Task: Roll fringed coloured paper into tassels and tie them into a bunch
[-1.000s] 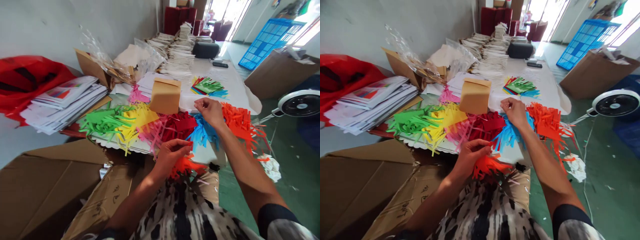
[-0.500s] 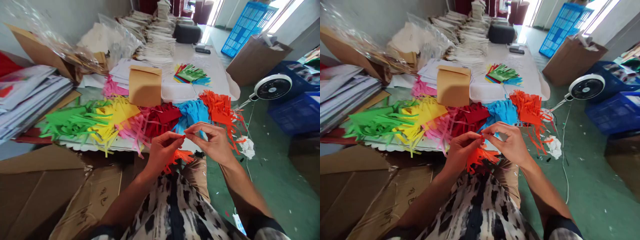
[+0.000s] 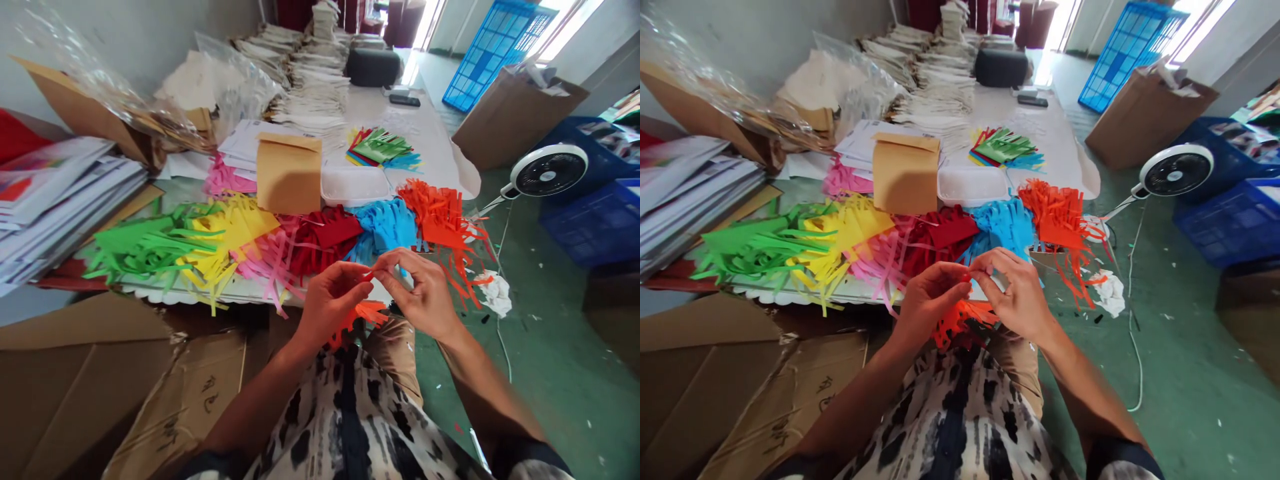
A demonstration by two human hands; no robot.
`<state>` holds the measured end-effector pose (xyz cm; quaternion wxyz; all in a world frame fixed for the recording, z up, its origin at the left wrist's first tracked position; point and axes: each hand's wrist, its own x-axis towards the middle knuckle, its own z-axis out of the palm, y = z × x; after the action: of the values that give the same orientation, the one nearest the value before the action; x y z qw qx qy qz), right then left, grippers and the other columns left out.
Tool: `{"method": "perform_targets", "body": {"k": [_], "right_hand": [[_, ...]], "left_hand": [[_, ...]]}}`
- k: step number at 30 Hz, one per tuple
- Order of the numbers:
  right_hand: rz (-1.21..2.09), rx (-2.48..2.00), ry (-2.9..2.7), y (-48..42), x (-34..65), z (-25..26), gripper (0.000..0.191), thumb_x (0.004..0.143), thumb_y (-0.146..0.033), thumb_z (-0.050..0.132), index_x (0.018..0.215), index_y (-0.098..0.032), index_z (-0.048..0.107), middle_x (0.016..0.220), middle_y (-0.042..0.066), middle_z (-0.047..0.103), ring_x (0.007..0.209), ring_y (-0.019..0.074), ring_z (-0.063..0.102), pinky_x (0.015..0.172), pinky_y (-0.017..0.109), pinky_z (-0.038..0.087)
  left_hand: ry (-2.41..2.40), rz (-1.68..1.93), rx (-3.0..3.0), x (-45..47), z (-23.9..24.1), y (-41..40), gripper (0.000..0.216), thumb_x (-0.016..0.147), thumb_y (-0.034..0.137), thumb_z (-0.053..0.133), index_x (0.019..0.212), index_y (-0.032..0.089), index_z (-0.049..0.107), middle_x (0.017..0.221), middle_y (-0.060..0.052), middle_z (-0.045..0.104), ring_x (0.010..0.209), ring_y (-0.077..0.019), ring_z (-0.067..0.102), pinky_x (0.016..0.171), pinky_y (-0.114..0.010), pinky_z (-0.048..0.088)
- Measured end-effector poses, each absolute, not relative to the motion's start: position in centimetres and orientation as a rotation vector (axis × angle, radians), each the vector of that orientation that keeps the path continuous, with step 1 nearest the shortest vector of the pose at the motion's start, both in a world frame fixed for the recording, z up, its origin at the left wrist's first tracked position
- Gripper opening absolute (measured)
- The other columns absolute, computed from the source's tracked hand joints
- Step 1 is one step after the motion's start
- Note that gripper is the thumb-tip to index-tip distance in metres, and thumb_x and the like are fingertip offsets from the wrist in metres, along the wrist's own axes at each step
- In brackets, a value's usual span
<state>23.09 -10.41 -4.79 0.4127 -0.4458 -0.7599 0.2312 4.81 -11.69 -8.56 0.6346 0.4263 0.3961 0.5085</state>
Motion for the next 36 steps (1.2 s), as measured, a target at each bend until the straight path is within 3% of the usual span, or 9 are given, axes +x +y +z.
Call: {"method": "perform_targets", "body": {"k": [9, 19, 24, 27, 30, 33, 36], "right_hand": [[0.938, -1.069, -1.62, -10.6, 23.5, -5.8, 0.005, 0.092, -0.028, 0.081, 0.088, -0.026, 0.077, 0.091, -0.001, 0.077, 0.085, 0.0157, 0.07, 0.079, 0.03, 0.053], [1.083, -1.041, -1.544, -11.1, 24.3, -7.5, 0.012, 0.092, -0.039, 0.08, 0.095, -0.028, 0.079, 0.101, 0.002, 0.078, 0.093, 0.0186, 0.07, 0.084, 0.034, 0.054], [0.97, -1.136, -1.441, -11.6, 24.5, -7.6, 0.022, 0.094, -0.044, 0.076, 0.082, -0.025, 0.076, 0.083, 0.001, 0.074, 0.078, 0.0176, 0.066, 0.078, 0.034, 0.051], [0.915, -1.135, -1.516, -12.1, 24.6, -7.6, 0.031, 0.096, -0.045, 0.074, 0.074, -0.024, 0.072, 0.079, 0.002, 0.072, 0.08, 0.0188, 0.064, 0.081, 0.036, 0.05], [0.858, -1.176, -1.427, -12.6, 25.2, -7.6, 0.03, 0.097, -0.047, 0.071, 0.078, -0.024, 0.071, 0.081, 0.002, 0.07, 0.081, 0.0188, 0.063, 0.08, 0.035, 0.051], [0.83, -1.202, -1.269, -13.2, 26.0, -7.8, 0.029, 0.095, -0.052, 0.073, 0.084, -0.025, 0.073, 0.085, 0.002, 0.07, 0.083, 0.0188, 0.063, 0.079, 0.034, 0.053], [0.972, -1.172, -1.249, -13.6, 26.6, -8.1, 0.03, 0.092, -0.055, 0.075, 0.104, -0.027, 0.078, 0.099, 0.002, 0.075, 0.089, 0.0193, 0.067, 0.082, 0.034, 0.056]], "left_hand": [[0.931, 1.177, 1.02, 5.0, -8.6, -11.8, 0.023, 0.082, 0.039, 0.088, 0.085, 0.018, 0.079, 0.073, 0.0, 0.072, 0.067, -0.0117, 0.062, 0.066, -0.023, 0.049], [0.947, 1.151, 0.975, 6.4, -8.7, -12.0, 0.027, 0.081, 0.041, 0.089, 0.083, 0.017, 0.076, 0.074, 0.0, 0.069, 0.068, -0.011, 0.059, 0.066, -0.023, 0.046], [0.83, 0.998, 1.081, 6.6, -9.0, -11.8, 0.037, 0.089, 0.051, 0.08, 0.105, 0.018, 0.071, 0.079, -0.001, 0.07, 0.073, -0.0131, 0.063, 0.07, -0.024, 0.049], [0.811, 0.911, 1.207, 6.8, -9.2, -12.0, 0.038, 0.099, 0.057, 0.065, 0.098, 0.018, 0.066, 0.07, 0.003, 0.061, 0.064, -0.0109, 0.054, 0.064, -0.023, 0.043], [0.855, 0.819, 1.337, 7.0, -9.8, -12.4, 0.043, 0.105, 0.057, 0.054, 0.084, 0.02, 0.057, 0.063, 0.005, 0.049, 0.057, -0.0095, 0.045, 0.057, -0.023, 0.036], [0.837, 0.767, 1.356, 7.3, -10.4, -12.7, 0.042, 0.107, 0.055, 0.051, 0.083, 0.021, 0.054, 0.063, 0.006, 0.045, 0.056, -0.0095, 0.042, 0.055, -0.024, 0.033], [0.785, 0.77, 1.269, 8.4, -10.9, -12.6, 0.041, 0.106, 0.056, 0.051, 0.085, 0.021, 0.053, 0.064, 0.007, 0.04, 0.053, -0.0089, 0.035, 0.052, -0.024, 0.029]]}}
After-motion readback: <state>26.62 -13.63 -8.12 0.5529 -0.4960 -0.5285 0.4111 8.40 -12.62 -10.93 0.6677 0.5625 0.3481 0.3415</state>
